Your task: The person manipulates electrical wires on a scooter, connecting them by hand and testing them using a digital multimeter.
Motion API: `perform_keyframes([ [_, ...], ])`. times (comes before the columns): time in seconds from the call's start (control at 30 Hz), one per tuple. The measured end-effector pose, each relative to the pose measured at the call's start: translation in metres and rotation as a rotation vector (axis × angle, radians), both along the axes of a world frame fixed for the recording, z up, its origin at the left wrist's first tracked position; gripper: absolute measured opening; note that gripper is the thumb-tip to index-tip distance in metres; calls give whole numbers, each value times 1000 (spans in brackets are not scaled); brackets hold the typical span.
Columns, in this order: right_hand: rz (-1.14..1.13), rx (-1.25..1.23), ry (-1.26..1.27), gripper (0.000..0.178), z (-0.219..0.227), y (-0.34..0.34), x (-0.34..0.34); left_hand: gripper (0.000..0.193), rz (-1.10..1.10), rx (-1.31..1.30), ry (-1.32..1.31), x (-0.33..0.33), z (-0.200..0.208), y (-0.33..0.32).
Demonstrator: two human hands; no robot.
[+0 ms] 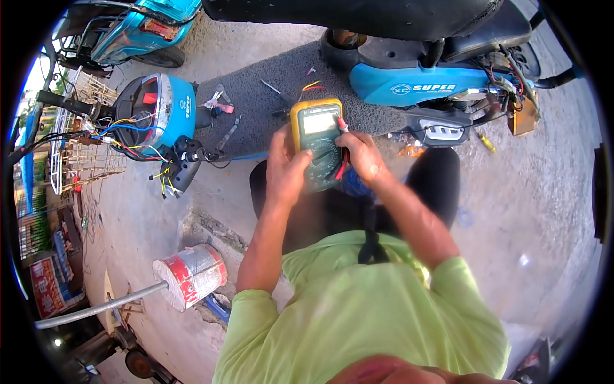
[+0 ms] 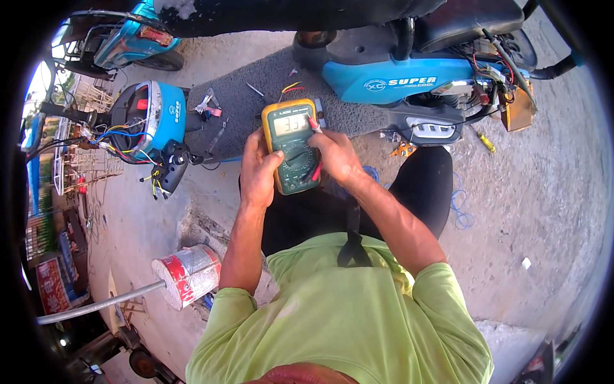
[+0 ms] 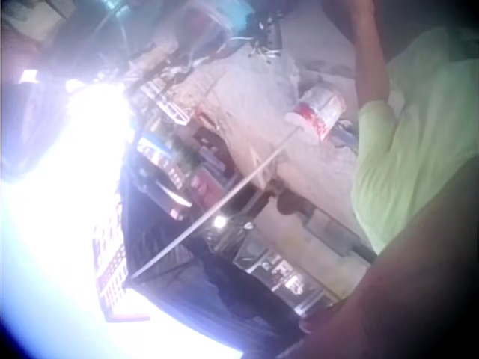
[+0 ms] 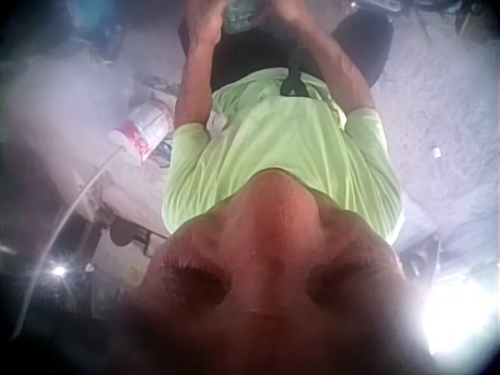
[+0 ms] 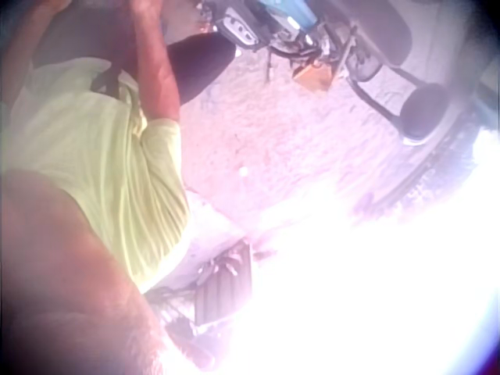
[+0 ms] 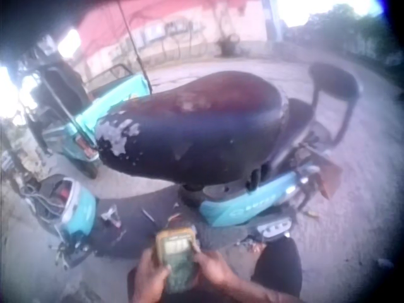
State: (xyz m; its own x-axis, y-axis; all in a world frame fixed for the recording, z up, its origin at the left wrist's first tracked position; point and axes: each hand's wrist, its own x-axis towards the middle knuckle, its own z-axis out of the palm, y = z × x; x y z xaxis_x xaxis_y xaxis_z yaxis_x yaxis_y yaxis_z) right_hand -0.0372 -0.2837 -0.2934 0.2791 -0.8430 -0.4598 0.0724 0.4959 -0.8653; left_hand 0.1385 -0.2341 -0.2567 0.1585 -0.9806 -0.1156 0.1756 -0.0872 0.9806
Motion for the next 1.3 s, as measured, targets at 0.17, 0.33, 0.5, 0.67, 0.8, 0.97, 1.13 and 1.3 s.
perform_keyframes([
  [0.17, 8, 26, 16, 44, 1, 1, 4, 66, -30, -3, 34, 5, 1, -1],
  [0.33, 53, 14, 23, 45, 15, 1, 1, 68, -17, 33, 115, 11, 3, -3],
  [0.5, 95, -10, 67, 45, 12, -1, -2, 68, -20, 13, 130, 12, 1, -5],
  [0.67, 60, -31, -83, 44, 31, 8, -5, 66, 5, -22, 191, 20, -9, -11],
  [0.8, 65, -253, 238, 41, 16, 13, -29, 64, 54, -32, 225, 42, -16, -28],
  [0.97, -67, -368, 146, 37, 48, 24, -88, 60, 67, -37, 261, 74, -38, -61],
  [1.13, -221, -428, 194, 39, 108, 28, -182, 44, 41, 64, 265, 99, -66, -99],
  [1.3, -453, -637, 470, 38, 157, 12, -244, 49, 105, 57, 80, 109, -49, -107],
])
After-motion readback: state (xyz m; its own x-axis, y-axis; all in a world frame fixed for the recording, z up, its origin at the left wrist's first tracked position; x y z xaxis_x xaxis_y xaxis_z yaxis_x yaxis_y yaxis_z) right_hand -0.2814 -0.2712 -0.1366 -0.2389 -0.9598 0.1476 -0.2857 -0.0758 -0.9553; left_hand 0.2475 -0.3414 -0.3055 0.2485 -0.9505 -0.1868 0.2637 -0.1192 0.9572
